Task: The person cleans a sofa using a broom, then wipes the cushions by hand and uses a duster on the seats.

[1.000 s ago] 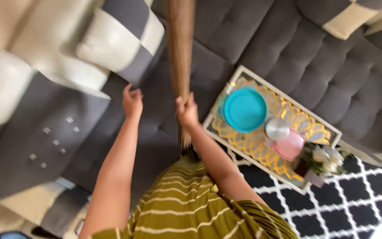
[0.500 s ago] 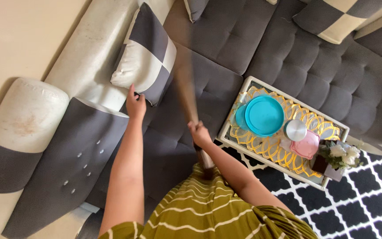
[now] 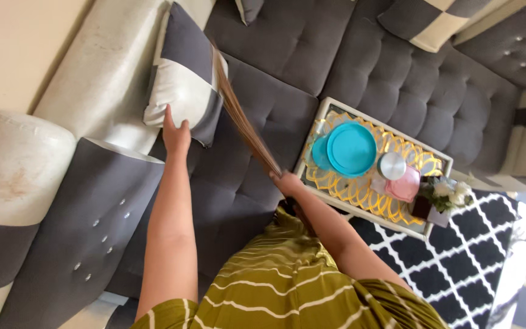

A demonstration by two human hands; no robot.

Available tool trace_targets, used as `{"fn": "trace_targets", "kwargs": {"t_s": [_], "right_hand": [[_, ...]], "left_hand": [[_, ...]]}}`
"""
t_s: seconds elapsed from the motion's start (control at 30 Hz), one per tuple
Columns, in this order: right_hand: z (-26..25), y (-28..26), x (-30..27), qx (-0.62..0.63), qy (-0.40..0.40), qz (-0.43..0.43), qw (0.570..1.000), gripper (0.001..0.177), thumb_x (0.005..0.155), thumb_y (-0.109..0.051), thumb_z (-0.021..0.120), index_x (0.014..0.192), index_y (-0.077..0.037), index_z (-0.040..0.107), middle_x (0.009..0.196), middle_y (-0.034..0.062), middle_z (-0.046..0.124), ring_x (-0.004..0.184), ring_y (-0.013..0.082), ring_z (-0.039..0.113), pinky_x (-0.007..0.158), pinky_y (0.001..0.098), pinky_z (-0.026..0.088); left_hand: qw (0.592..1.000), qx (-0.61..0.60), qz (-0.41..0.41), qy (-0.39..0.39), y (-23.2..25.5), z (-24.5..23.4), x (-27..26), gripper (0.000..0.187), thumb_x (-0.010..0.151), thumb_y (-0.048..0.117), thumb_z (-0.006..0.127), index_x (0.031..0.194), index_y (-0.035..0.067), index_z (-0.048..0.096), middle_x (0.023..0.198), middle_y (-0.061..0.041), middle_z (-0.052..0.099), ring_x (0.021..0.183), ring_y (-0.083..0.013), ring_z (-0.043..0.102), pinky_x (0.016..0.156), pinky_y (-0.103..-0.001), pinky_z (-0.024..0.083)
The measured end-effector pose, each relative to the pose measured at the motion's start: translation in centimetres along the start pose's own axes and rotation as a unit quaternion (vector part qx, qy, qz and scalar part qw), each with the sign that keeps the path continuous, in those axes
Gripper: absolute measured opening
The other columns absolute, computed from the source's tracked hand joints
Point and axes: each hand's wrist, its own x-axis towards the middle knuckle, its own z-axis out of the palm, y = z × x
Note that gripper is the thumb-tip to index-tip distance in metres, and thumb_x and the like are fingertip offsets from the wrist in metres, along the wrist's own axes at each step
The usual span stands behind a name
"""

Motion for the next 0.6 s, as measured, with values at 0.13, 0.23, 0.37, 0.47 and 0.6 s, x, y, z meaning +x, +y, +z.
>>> {"fn": "trace_targets", "kwargs": {"t_s": [0.13, 0.23, 0.37, 0.47, 0.6], "right_hand": [[-2.6, 2.1, 0.7, -0.054, -0.108, 0.034, 0.992, 0.072, 0.095, -0.066, 0.031, 0.131, -0.014, 0.064, 0.100, 0.0276, 0.072, 0.097, 0.0479, 0.069, 0.088, 0.0568, 0.053], [-3.3, 3.4, -2.3, 0.048, -0.014, 0.095, 0.994, 0.082, 0.097, -0.073, 0.043, 0.114, 0.001, 0.074, 0.101, 0.0256, 0.074, 0.099, 0.0431, 0.071, 0.090, 0.0536, 0.054], [-1.5, 3.1, -2.8, 0.105, 0.069, 0.132, 0.983, 0.075, 0.092, -0.068, 0.053, 0.107, 0.002, 0.073, 0.093, 0.0232, 0.073, 0.089, 0.0389, 0.072, 0.081, 0.0505, 0.055], [-1.0, 2.6, -2.1, -0.036, -0.164, 0.055, 0.984, 0.070, 0.088, -0.065, 0.061, 0.102, 0.003, 0.073, 0.087, 0.0214, 0.073, 0.082, 0.0357, 0.072, 0.075, 0.0481, 0.056], [-5.6, 3.7, -3.0, 0.128, -0.198, 0.098, 0.967, 0.066, 0.083, -0.061, 0.071, 0.095, 0.004, 0.073, 0.079, 0.0190, 0.072, 0.072, 0.0315, 0.073, 0.067, 0.0449, 0.058]], "left_hand": [[1.000, -0.011, 0.023, -0.011, 0.1, -0.9, -0.3, 0.076, 0.093, 0.015, 0.066, 0.161, 0.009, 0.033, 0.162, -0.020, 0.040, 0.149, -0.0353, 0.041, 0.122, -0.041, 0.034], [0.998, -0.057, -0.007, -0.022, 0.7, -1.8, -1.0, 0.075, 0.093, 0.013, 0.063, 0.161, 0.009, 0.032, 0.163, -0.020, 0.038, 0.149, -0.0340, 0.041, 0.121, -0.040, 0.034], [0.997, -0.071, 0.008, -0.013, 1.2, -1.2, -2.4, 0.073, 0.094, 0.009, 0.062, 0.161, 0.008, 0.033, 0.163, -0.021, 0.038, 0.150, -0.0338, 0.039, 0.121, -0.040, 0.033], [0.996, -0.088, -0.021, -0.024, 1.4, 0.3, -3.3, 0.071, 0.093, 0.011, 0.063, 0.159, 0.010, 0.035, 0.162, -0.018, 0.042, 0.142, -0.0300, 0.047, 0.117, -0.038, 0.040], [0.985, -0.163, 0.057, -0.027, 1.5, 2.7, -3.6, 0.066, 0.096, 0.007, 0.060, 0.158, 0.006, 0.037, 0.162, -0.021, 0.042, 0.150, -0.0314, 0.045, 0.122, -0.039, 0.037]]}}
